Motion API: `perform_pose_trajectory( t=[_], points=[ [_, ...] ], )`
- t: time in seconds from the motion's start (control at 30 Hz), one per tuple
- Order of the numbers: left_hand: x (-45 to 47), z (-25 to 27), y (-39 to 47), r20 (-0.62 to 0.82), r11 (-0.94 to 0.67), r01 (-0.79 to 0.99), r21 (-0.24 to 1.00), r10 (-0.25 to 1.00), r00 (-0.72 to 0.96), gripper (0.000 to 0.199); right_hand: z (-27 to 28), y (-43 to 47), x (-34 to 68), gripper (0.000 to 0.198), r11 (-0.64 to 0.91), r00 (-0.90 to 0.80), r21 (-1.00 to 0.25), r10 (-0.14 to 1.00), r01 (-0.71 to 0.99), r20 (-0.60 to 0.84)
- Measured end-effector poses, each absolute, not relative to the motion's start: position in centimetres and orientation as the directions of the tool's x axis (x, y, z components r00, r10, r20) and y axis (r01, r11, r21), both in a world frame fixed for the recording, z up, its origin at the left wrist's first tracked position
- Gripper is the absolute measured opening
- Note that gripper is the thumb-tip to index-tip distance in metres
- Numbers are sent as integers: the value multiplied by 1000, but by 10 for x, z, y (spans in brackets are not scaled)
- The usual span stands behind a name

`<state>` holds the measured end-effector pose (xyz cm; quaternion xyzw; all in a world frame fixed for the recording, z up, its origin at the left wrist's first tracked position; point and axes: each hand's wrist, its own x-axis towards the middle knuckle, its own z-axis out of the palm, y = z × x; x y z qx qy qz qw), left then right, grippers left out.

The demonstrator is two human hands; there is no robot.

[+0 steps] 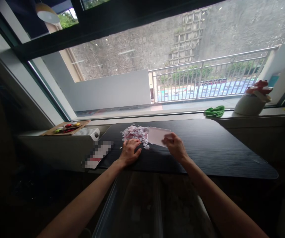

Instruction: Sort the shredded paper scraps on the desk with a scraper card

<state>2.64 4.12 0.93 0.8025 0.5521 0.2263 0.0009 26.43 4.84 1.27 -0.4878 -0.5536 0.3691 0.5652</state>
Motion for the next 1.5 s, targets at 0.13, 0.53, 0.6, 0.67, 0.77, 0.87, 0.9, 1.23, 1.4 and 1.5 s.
perform_pose_trajectory(
  t=[0.13, 0.53, 0.6, 0.67, 0.77, 0.87, 0.9, 1.23, 1.4, 1.5],
  points=[
    [30, 12, 46, 295, -422, 880, 218, 888, 353, 30, 12, 49, 262, 22, 231, 107, -957, 962, 178, 252],
    [23, 6, 14, 373, -450, 856, 253, 862, 343, 29, 7, 18, 262, 23, 201, 310, -946, 910, 255, 277],
    [25, 5, 13, 374, -448, 864, 231, 861, 346, 30, 7, 17, 261, 26, 197, 345, -952, 899, 234, 270],
    [25, 5, 13, 376, -452, 866, 214, 856, 354, 34, 8, 17, 261, 29, 194, 351, -954, 898, 227, 266],
    [25, 6, 12, 357, -472, 859, 197, 851, 386, 31, 10, 16, 261, 28, 183, 324, -950, 909, 254, 262],
    [25, 6, 12, 351, -456, 868, 200, 860, 371, 28, 10, 15, 261, 22, 163, 287, -957, 930, 238, 230],
    [26, 6, 11, 355, -450, 870, 202, 861, 363, 29, 10, 15, 261, 22, 158, 286, -961, 933, 227, 220],
    [24, 4, 11, 397, -445, 866, 227, 855, 335, 26, 9, 15, 262, 21, 163, 189, -959, 959, 232, 209],
    [24, 4, 11, 436, -440, 861, 256, 847, 303, 25, 6, 17, 263, 21, 194, 239, -935, 933, 297, 269],
    [24, 4, 11, 442, -431, 861, 269, 850, 288, 24, 7, 17, 262, 20, 203, 213, -916, 934, 346, 288]
  ],
)
